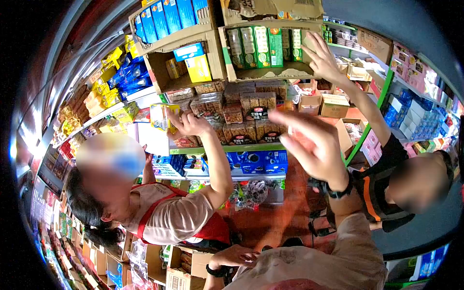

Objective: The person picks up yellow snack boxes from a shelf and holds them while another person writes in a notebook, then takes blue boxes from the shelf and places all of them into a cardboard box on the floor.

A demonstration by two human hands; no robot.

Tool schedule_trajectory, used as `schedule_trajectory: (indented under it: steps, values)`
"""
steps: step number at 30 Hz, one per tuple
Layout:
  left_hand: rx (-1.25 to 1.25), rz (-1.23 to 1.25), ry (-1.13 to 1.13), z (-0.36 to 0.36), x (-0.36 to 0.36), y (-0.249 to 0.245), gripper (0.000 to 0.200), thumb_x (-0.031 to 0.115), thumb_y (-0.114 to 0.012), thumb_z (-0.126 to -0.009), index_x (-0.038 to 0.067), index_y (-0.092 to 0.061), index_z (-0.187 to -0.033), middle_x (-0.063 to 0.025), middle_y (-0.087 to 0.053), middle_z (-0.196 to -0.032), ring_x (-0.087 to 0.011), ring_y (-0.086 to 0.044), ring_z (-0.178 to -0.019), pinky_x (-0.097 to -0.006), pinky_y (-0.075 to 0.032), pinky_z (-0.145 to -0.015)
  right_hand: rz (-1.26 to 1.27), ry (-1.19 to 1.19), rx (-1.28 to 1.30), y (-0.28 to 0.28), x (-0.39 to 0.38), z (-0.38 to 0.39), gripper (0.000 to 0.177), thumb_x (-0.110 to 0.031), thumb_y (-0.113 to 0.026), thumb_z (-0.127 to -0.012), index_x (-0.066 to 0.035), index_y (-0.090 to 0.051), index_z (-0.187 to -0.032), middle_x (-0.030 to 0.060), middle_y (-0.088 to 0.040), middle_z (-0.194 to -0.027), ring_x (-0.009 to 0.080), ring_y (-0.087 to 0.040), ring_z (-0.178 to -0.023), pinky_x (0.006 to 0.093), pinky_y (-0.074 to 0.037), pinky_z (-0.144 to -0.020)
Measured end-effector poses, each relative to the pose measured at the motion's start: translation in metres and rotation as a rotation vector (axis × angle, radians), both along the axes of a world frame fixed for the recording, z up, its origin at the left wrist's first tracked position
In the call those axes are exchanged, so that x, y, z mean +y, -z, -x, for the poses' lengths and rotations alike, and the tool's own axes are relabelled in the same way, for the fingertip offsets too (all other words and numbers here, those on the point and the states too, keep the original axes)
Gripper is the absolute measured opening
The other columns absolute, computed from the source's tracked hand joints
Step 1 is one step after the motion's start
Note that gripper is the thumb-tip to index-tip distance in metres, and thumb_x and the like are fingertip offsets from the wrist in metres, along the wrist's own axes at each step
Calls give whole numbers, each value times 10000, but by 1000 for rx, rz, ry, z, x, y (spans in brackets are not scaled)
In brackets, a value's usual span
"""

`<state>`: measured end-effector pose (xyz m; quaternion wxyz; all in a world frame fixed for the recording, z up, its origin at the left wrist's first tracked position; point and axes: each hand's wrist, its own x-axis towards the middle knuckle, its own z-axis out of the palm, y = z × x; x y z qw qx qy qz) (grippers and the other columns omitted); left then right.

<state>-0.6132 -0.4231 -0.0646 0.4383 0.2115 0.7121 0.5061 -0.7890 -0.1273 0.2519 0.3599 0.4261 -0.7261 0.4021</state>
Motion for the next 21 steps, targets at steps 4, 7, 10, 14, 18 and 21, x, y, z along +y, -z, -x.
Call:
schedule_trajectory:
  steps: [4,7,10,14,18,21]
  values:
    - [38,-58,1,-1,-3,-4,574,213,-792,-937,59,-586,-1450,-110,-746,-1183,-162,-692,-1034,-320,-574,-953,-125,339,420,-66,3,71,521,-353,-636,-1020,-92,-560,-1463,152,-558,-1501,338,-565,-1351,437,-456,-1133]
    - [110,-68,2,0,-4,-16,541,187,-768,-956,36,-587,-1442,-103,-748,-1166,-144,-674,-1028,-311,-570,-945,-119,519,408,-125,26,112,458,-398,-542,-1071,-113,-619,-1420,133,-633,-1427,320,-604,-1316,420,-479,-1106]
    - [0,-136,-58,4,-5,-2,419,131,-719,-980,4,-624,-1368,-123,-716,-1262,-179,-672,-1099,-326,-557,-972,-257,491,166,-137,32,148,439,-413,-501,-1086,-121,-654,-1377,150,-694,-1321,333,-648,-1241,411,-508,-1046]
    - [222,-350,3,15,9,-24,470,177,-697,-990,-1,-588,-1411,-125,-757,-1111,-154,-687,-950,-321,-545,-861,-220,463,370,-125,30,186,394,-377,-528,-1080,-124,-676,-1343,131,-712,-1268,335,-675,-1163,419,-536,-977]
    - [518,-271,174,48,23,-53,443,225,-708,-980,5,-615,-1353,-187,-728,-1084,-269,-705,-913,-353,-540,-813,-135,455,408,-116,25,171,356,-333,-567,-1066,-97,-694,-1299,106,-708,-1245,325,-681,-1123,415,-543,-971]
    - [613,-116,301,63,39,-97,506,287,-707,-979,29,-584,-1397,-195,-699,-1202,-312,-692,-1035,-379,-536,-883,-213,458,466,-109,19,177,399,-322,-523,-1082,-129,-625,-1416,113,-633,-1430,326,-610,-1302,400,-505,-1085]
